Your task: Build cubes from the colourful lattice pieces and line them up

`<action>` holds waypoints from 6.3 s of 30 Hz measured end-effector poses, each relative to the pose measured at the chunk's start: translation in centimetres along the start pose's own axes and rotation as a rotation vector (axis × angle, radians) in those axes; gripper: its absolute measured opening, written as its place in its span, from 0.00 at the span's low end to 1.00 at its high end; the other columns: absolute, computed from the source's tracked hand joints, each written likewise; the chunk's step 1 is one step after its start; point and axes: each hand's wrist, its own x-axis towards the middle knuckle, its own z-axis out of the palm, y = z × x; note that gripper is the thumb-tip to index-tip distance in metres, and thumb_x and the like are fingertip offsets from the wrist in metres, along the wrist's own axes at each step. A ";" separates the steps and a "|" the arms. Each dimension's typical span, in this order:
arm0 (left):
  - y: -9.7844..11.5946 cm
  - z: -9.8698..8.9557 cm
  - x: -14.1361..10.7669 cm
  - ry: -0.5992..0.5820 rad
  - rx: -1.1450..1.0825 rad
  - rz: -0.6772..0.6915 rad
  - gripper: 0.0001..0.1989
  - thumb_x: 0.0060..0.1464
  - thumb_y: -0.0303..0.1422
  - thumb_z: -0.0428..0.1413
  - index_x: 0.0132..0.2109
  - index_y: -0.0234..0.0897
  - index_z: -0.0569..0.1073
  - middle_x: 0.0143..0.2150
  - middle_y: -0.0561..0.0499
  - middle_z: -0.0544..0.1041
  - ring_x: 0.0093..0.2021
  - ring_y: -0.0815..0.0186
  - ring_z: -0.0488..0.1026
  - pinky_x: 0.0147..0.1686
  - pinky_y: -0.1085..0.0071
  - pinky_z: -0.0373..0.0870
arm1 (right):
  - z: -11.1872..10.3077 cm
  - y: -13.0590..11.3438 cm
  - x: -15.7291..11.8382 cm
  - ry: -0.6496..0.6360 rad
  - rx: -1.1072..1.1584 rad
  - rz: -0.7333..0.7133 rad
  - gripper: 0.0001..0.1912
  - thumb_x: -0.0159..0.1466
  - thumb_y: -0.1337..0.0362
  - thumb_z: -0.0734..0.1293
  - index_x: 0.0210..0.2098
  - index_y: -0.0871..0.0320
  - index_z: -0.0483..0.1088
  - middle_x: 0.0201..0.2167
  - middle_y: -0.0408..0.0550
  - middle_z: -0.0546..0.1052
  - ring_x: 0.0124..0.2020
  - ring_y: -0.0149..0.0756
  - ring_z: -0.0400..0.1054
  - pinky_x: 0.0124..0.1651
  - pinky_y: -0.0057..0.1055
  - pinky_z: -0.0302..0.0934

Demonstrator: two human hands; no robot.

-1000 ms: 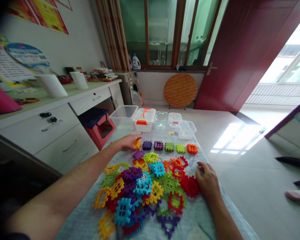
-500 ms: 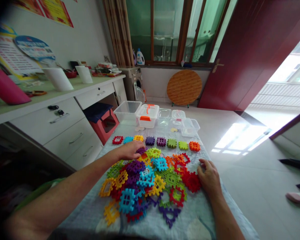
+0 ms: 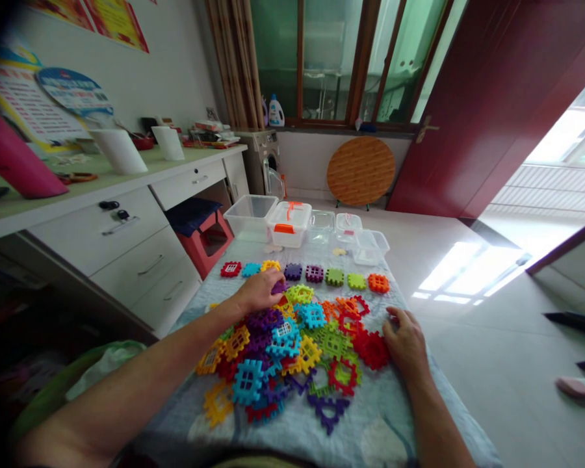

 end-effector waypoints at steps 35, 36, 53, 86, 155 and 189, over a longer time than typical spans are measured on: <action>2.0 -2.8 -4.2 -0.078 -0.237 0.063 0.30 0.41 0.29 0.59 0.55 0.35 0.68 0.52 0.43 0.71 0.53 0.55 0.69 0.55 0.63 0.64 | 0.0 -0.2 0.0 -0.012 -0.008 -0.020 0.18 0.56 0.59 0.60 0.43 0.59 0.72 0.39 0.52 0.75 0.37 0.41 0.71 0.46 0.39 0.66; 2.1 -2.5 -3.6 -0.089 -0.240 0.087 0.29 0.41 0.29 0.59 0.54 0.35 0.68 0.52 0.43 0.72 0.52 0.55 0.69 0.54 0.63 0.64 | 0.0 -0.2 0.0 -0.012 -0.004 -0.020 0.18 0.56 0.59 0.60 0.43 0.59 0.72 0.39 0.52 0.75 0.37 0.41 0.71 0.46 0.39 0.66; -6.3 -2.0 -4.6 0.272 -0.598 -0.174 0.22 0.49 0.43 0.57 0.49 0.35 0.72 0.39 0.46 0.78 0.40 0.60 0.76 0.42 0.66 0.71 | -4.3 -10.6 0.9 -0.103 0.177 -0.272 0.14 0.60 0.60 0.63 0.45 0.55 0.71 0.44 0.51 0.76 0.45 0.42 0.68 0.51 0.44 0.63; -9.7 2.6 -6.5 0.394 -0.434 -0.282 0.12 0.52 0.39 0.51 0.38 0.37 0.74 0.23 0.56 0.70 0.24 0.68 0.67 0.27 0.74 0.62 | 5.7 -21.0 4.2 -0.906 -0.066 -0.664 0.31 0.51 0.63 0.73 0.54 0.57 0.68 0.50 0.54 0.74 0.50 0.46 0.67 0.52 0.41 0.60; 1.0 -3.6 -11.3 0.199 -0.189 0.248 0.31 0.51 0.53 0.57 0.56 0.41 0.69 0.60 0.42 0.68 0.61 0.51 0.61 0.62 0.51 0.55 | 3.4 -9.7 0.7 -0.013 0.105 -0.473 0.10 0.63 0.62 0.62 0.39 0.57 0.73 0.36 0.50 0.78 0.39 0.42 0.70 0.46 0.39 0.63; -1.0 3.4 -14.7 0.297 0.019 0.208 0.41 0.53 0.55 0.53 0.67 0.41 0.54 0.64 0.40 0.63 0.65 0.49 0.57 0.64 0.45 0.47 | 3.0 -12.8 -0.8 -0.377 0.092 -0.601 0.26 0.58 0.63 0.66 0.56 0.56 0.64 0.50 0.54 0.73 0.51 0.47 0.64 0.55 0.46 0.59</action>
